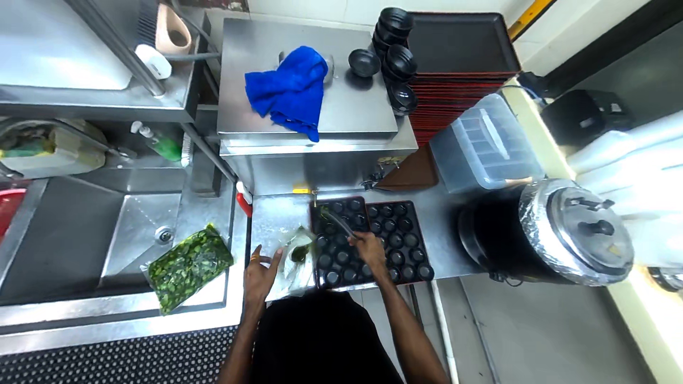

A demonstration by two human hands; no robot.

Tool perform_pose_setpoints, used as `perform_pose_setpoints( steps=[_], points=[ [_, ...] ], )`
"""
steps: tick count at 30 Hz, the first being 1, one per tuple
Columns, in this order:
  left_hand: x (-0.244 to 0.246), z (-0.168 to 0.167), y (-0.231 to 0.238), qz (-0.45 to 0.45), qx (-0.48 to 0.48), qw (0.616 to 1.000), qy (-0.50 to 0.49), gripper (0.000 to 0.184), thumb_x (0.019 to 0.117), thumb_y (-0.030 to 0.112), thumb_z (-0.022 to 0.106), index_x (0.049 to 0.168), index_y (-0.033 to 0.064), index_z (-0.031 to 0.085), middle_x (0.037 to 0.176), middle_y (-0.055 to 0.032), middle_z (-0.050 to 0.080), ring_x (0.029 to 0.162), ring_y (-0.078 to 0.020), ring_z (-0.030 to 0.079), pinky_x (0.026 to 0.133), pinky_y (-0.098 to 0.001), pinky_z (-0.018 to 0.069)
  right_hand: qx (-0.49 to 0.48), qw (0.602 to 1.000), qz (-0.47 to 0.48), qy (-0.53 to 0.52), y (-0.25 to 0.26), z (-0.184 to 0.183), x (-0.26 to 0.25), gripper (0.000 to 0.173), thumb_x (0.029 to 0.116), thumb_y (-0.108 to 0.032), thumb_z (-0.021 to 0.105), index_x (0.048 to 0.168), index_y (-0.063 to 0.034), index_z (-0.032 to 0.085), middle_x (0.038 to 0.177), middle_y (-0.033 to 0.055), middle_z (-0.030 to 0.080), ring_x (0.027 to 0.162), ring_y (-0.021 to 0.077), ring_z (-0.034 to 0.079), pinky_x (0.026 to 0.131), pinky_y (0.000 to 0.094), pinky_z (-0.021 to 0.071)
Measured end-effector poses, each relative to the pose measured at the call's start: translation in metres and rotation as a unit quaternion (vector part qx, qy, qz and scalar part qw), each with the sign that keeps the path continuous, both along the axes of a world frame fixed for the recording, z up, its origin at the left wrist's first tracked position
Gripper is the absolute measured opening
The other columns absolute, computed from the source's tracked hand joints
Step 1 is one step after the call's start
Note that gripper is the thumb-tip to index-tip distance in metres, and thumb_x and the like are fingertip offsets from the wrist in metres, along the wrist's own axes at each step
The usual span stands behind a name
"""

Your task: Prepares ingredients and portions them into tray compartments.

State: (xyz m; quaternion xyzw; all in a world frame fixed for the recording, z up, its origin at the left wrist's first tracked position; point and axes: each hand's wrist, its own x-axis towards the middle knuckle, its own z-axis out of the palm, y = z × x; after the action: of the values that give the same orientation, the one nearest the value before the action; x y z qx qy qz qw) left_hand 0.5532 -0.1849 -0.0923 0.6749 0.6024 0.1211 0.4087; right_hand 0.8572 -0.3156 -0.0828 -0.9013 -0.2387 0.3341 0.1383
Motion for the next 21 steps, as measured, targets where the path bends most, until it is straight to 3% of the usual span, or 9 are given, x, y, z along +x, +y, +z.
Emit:
perform_pose_setpoints(
  steps=[3, 7, 13, 18, 21],
  points=[
    [-0.011, -0.001, -0.006, 0.023, -0.006, 1.000, -0.011, 0.077, 0.0970, 0.059, 0.061, 0.149, 0.0036, 0.049, 0.100, -0.0116, 0.074, 0.074, -0.0246, 0.068, 0.073, -0.0495, 0.0565, 0.000, 1.000, 0.001, -0.030, -0.010, 0.012, 0.001, 0.035, 0.1005, -0.045, 0.061, 0.129, -0.0289, 0.074, 0.113, 0.0040, 0.077, 0.106, 0.0282, 0.072, 0.092, 0.0581, 0.0543],
    [-0.023, -0.014, -0.009, 0.037, -0.005, 0.999, -0.018, 0.072, 0.0985, 0.057, 0.060, 0.147, 0.0034, 0.052, 0.098, -0.0111, 0.074, 0.074, -0.0227, 0.069, 0.072, -0.0466, 0.0574, 0.008, 0.999, -0.006, -0.046, -0.018, 0.012, -0.001, 0.030, 0.1033, -0.041, 0.058, 0.125, -0.0291, 0.076, 0.108, -0.0003, 0.079, 0.102, 0.0251, 0.073, 0.090, 0.0558, 0.0554],
    [-0.012, -0.007, -0.008, 0.031, 0.019, 0.999, -0.028, 0.069, 0.0994, 0.053, 0.061, 0.146, 0.0027, 0.052, 0.097, -0.0096, 0.074, 0.071, -0.0197, 0.067, 0.069, -0.0428, 0.0568, -0.054, 0.996, 0.024, -0.065, -0.005, 0.008, -0.013, 0.031, 0.1038, -0.042, 0.055, 0.123, -0.0295, 0.075, 0.110, 0.0027, 0.078, 0.103, 0.0277, 0.073, 0.088, 0.0562, 0.0562],
    [-0.001, 0.009, -0.008, 0.060, 0.056, 0.995, -0.065, 0.084, 0.0958, 0.051, 0.067, 0.155, 0.0013, 0.036, 0.111, -0.0081, 0.073, 0.077, -0.0162, 0.069, 0.070, -0.0382, 0.0588, -0.053, 0.995, 0.031, -0.073, -0.007, 0.013, -0.013, 0.033, 0.1038, -0.044, 0.055, 0.128, -0.0313, 0.074, 0.112, 0.0041, 0.078, 0.104, 0.0288, 0.073, 0.089, 0.0560, 0.0561],
    [0.004, 0.011, -0.014, 0.028, 0.090, 0.995, -0.036, 0.104, 0.0874, 0.058, 0.073, 0.160, 0.0016, 0.024, 0.129, -0.0096, 0.067, 0.092, -0.0194, 0.070, 0.080, -0.0424, 0.0602, 0.018, 0.998, 0.029, -0.057, -0.021, 0.034, -0.014, 0.031, 0.1031, -0.043, 0.058, 0.125, -0.0293, 0.076, 0.107, 0.0019, 0.078, 0.100, 0.0267, 0.074, 0.088, 0.0570, 0.0559]
  ],
)
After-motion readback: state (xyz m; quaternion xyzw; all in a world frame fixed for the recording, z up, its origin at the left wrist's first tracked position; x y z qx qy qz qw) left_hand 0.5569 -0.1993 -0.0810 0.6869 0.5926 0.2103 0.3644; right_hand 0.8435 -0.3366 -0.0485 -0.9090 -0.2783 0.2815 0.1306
